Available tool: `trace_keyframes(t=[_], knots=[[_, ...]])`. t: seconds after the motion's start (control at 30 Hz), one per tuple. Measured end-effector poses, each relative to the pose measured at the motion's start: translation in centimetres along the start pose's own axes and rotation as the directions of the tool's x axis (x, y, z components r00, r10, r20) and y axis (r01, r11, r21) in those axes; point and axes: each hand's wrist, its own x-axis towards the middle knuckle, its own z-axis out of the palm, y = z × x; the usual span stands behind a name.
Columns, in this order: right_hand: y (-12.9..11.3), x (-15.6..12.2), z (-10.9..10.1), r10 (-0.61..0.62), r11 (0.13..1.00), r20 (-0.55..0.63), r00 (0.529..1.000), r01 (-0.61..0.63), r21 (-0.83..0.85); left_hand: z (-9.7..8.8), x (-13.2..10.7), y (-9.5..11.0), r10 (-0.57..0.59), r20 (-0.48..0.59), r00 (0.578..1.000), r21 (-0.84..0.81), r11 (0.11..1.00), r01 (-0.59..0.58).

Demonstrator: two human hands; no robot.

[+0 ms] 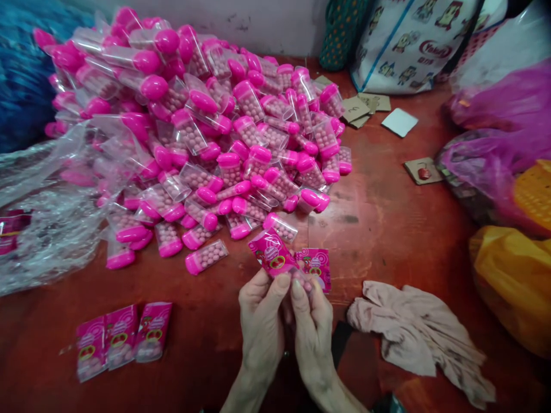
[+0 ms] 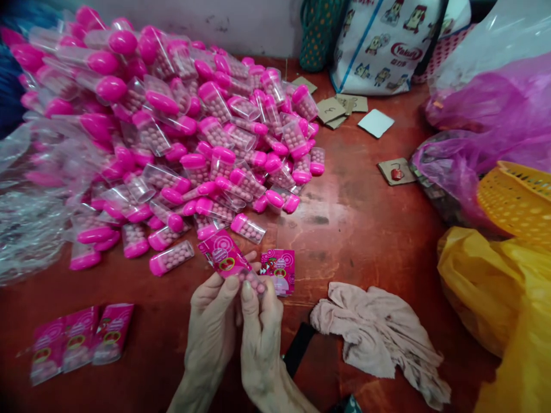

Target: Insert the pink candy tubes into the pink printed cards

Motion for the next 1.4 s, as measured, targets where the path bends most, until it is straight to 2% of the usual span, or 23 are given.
trace_keyframes(t=[0.13, 0.23, 0.3, 0.37, 0.47, 0.6, 0.7, 0.77, 0.9, 1.07, 1.23, 1.4], knots=[[0.1, -0.2, 0.3, 0.005, 0.992, 0.082, 0.997, -0.015, 0.123, -0.4, 0.3, 0.2, -0.017, -0.059, 0.998, -0.089, 0.996, 0.012], [0.2, -0.3, 0.4, -0.001, 0.995, 0.005, 1.0, 0.001, 0.098, -0.4, 0.2, 0.0, -0.009, -0.097, 0.995, -0.086, 0.996, 0.001], [0.2, -0.2, 0.4, -0.006, 0.998, -0.054, 0.999, 0.01, 0.07, -0.3, -0.1, -0.2, -0.019, -0.071, 0.997, -0.011, 1.0, 0.018], [0.2, 0.0, 0.4, -0.007, 0.997, -0.054, 0.999, 0.011, 0.079, -0.2, -0.3, -0.5, -0.028, -0.037, 0.999, 0.064, 0.998, 0.031], [0.4, 0.3, 0.3, -0.019, 0.993, 0.008, 1.0, 0.018, 0.12, -0.2, -0.4, -0.6, -0.022, -0.022, 1.0, 0.112, 0.993, 0.025], [1.0, 0.7, 0.0, -0.038, 0.991, 0.116, 0.993, 0.022, 0.133, -0.4, 0.2, -0.3, -0.04, -0.019, 0.999, 0.072, 0.996, 0.042], [0.8, 0.9, -0.6, -0.075, 0.992, 0.269, 0.96, 0.044, 0.119, -0.5, 0.6, 0.1, -0.072, -0.043, 0.996, 0.021, 0.997, 0.073], [0.4, 1.0, -0.9, -0.069, 0.995, 0.321, 0.945, 0.044, 0.085, -0.4, 0.6, 0.3, -0.083, -0.051, 0.995, 0.01, 0.996, 0.083], [-0.1, 1.3, -1.5, -0.038, 0.998, 0.263, 0.964, 0.025, 0.052, -0.1, 0.1, 0.1, -0.078, 0.019, 0.997, 0.033, 0.996, 0.077], [0.6, 1.3, -1.9, 0.007, 0.999, 0.278, 0.961, -0.019, 0.042, -0.5, -0.4, -0.7, -0.127, 0.052, 0.991, 0.201, 0.973, 0.114], [0.5, 1.5, -1.6, -0.064, 0.995, 0.326, 0.943, 0.033, 0.099, -0.6, -0.2, -0.6, -0.108, 0.045, 0.993, 0.251, 0.963, 0.094], [0.4, 1.6, -1.5, -0.069, 0.995, 0.302, 0.951, 0.042, 0.094, -0.4, -0.3, -0.4, -0.091, 0.053, 0.994, 0.267, 0.961, 0.074]])
